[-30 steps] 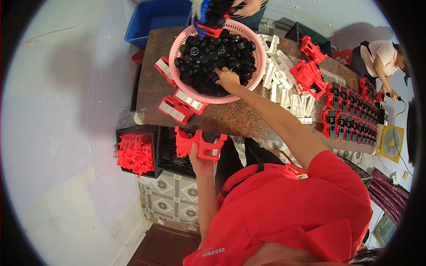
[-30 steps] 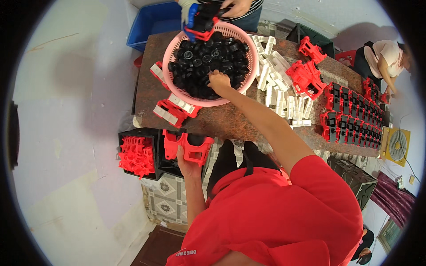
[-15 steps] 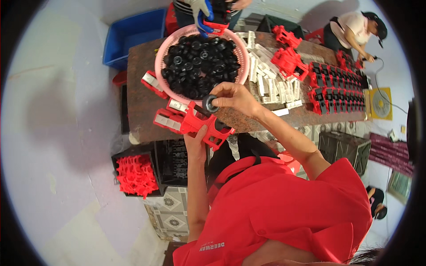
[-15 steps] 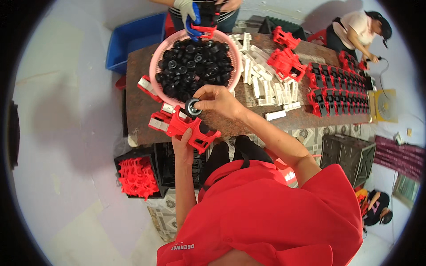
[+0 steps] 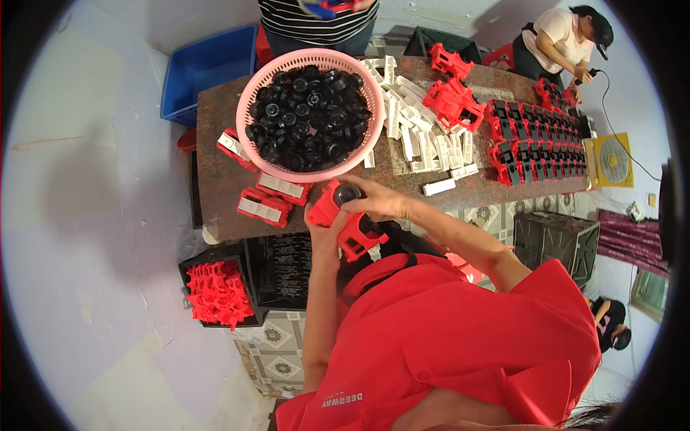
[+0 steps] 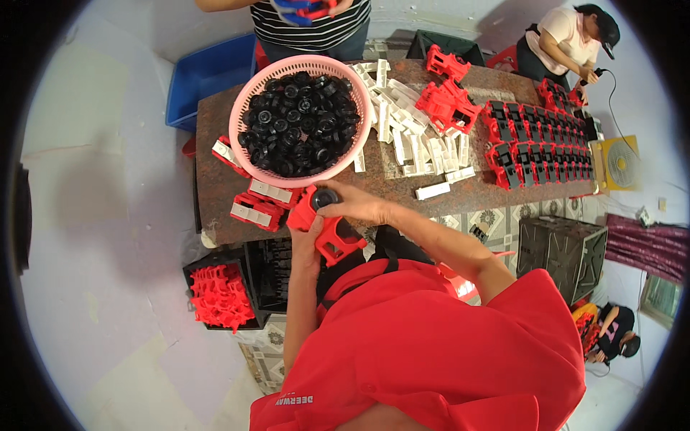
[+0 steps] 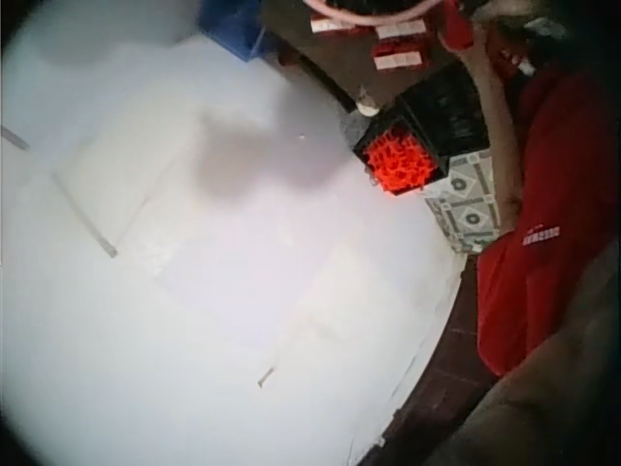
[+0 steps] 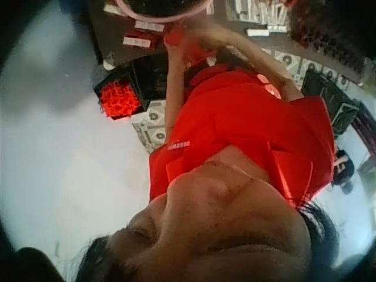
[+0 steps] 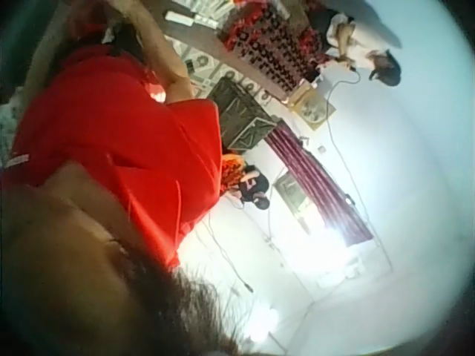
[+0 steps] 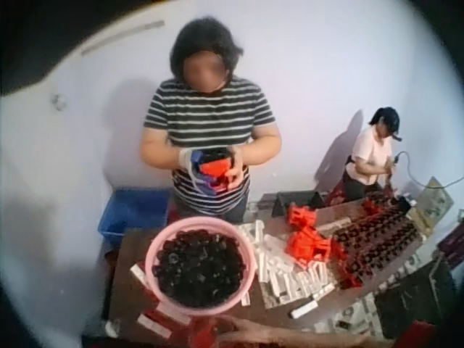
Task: The person assembles plastic toy fire trucks by attaching wheels to the toy chassis with plastic pins by hand.
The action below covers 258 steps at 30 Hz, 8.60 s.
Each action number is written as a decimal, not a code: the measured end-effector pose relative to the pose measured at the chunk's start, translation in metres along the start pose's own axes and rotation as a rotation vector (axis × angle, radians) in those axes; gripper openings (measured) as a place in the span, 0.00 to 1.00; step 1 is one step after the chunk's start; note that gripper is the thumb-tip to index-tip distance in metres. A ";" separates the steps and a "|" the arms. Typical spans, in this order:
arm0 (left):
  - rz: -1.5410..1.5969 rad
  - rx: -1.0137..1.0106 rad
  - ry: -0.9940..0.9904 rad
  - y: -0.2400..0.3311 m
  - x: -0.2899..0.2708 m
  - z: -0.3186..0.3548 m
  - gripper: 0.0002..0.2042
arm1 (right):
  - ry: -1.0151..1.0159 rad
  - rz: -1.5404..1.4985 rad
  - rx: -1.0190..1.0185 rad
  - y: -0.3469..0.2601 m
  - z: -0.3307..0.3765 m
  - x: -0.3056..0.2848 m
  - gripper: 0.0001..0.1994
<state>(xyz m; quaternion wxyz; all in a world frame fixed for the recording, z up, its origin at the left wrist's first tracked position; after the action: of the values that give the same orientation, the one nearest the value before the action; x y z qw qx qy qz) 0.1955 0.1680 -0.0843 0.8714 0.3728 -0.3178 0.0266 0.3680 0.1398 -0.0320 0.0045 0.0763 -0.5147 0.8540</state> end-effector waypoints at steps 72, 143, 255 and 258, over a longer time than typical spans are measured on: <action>0.178 0.532 0.590 0.024 0.038 -0.022 0.24 | 0.027 0.000 -0.216 -0.013 -0.029 -0.057 0.15; 0.140 0.255 0.377 -0.002 0.033 0.011 0.37 | -0.076 0.062 -0.257 -0.027 -0.037 -0.057 0.11; -0.446 0.336 0.310 0.034 0.041 -0.192 0.38 | 1.478 0.983 0.225 0.099 0.066 -0.297 0.50; -0.766 0.263 0.759 0.039 0.034 -0.200 0.46 | 1.225 0.844 0.202 0.120 0.065 -0.335 0.41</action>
<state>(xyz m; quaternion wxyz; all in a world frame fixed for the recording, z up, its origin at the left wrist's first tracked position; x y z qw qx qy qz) 0.3185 0.3226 -0.1437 0.8182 0.5317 0.1828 -0.1202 0.6968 0.0497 -0.1524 -0.0446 -0.6165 -0.3246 0.7160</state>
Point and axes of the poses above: each hand's wrist, its own z-axis away from the middle knuckle, its own x-axis out of the palm, y = z × x, the point moved 2 cm from there along -z, towards the middle knuckle
